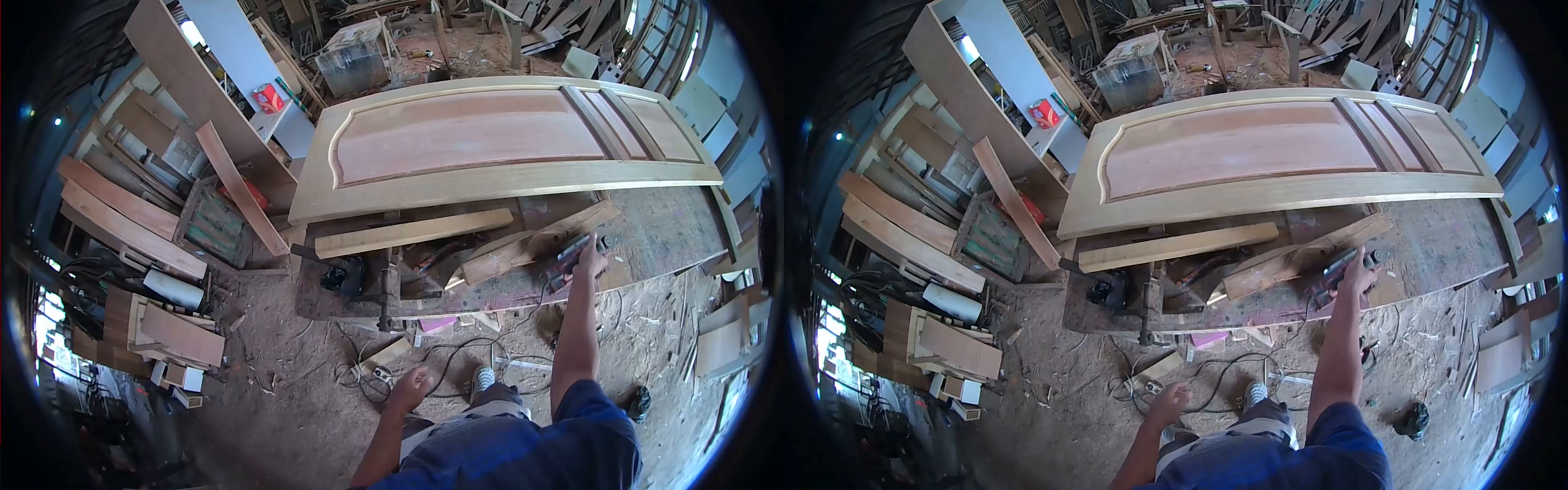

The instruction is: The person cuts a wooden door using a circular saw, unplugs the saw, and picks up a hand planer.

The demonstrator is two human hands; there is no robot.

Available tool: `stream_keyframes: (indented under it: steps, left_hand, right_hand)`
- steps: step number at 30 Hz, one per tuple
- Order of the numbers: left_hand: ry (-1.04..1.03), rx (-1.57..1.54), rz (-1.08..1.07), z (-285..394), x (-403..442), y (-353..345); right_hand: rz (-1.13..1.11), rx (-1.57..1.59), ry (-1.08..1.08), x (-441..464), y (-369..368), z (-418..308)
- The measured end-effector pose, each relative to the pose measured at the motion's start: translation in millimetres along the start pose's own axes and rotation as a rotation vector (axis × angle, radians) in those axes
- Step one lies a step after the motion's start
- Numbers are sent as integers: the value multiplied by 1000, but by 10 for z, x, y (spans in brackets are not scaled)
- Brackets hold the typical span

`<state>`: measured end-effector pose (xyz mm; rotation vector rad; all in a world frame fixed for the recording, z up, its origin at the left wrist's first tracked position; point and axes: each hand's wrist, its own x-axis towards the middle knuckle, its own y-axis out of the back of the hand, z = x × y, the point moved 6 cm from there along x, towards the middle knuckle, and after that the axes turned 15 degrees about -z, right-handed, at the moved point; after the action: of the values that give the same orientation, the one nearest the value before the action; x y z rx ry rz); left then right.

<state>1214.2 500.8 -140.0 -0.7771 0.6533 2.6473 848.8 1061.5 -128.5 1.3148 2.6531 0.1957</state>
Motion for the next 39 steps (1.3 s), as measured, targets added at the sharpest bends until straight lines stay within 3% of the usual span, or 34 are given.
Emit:
stream_keyframes:
  steps: [2, 4, 8, 14, 16, 17, 20, 24, 26, 31, 34, 36, 39]
  left_hand:
    - [-38, 5, -43, 222, -34, -56]
    - [-72, -9, -117, 422, -58, -88]
    - [-217, -54, -274, 544, 29, -184]
    - [-582, 79, -453, 640, -469, -111]
    - [-630, -2, -767, 224, -602, -177]
    - [-597, -14, -790, 130, -868, 3]
    - [-364, 48, -698, -784, -1269, 661]
    - [-375, -20, -25, -2263, -1836, 1998]
    - [-201, 208, 161, -2481, -2358, 2574]
    - [-47, 248, 405, -3754, -2708, 3302]
    - [6, 103, 578, -4121, -2771, 3811]
    - [34, 26, 686, -4087, -2750, 4335]
    - [-132, -1, 803, -3654, -2785, 5212]
  right_hand:
    - [-376, 256, -23, -542, 174, -289]
    - [-397, 149, -94, -1654, 464, -953]
    - [-707, 124, 164, -2995, 631, -1318]
    - [-1174, 477, 97, -5063, 319, -2059]
    - [-1257, 568, 21, -5818, 180, -2318]
    - [-1250, 596, 22, -6146, 93, -2414]
    - [-1295, 581, 90, -6947, -72, -2707]
    - [-1323, 392, 297, -7624, -217, -2912]
    - [-1322, 334, 309, -7808, -265, -2913]
    - [-1339, 92, 321, -8114, -460, -2794]
    - [-1303, -49, 419, -8235, -795, -2634]
    - [-1291, -52, 286, -8449, -1104, -2605]
    - [-1279, -100, 359, -8608, -1768, -2385]
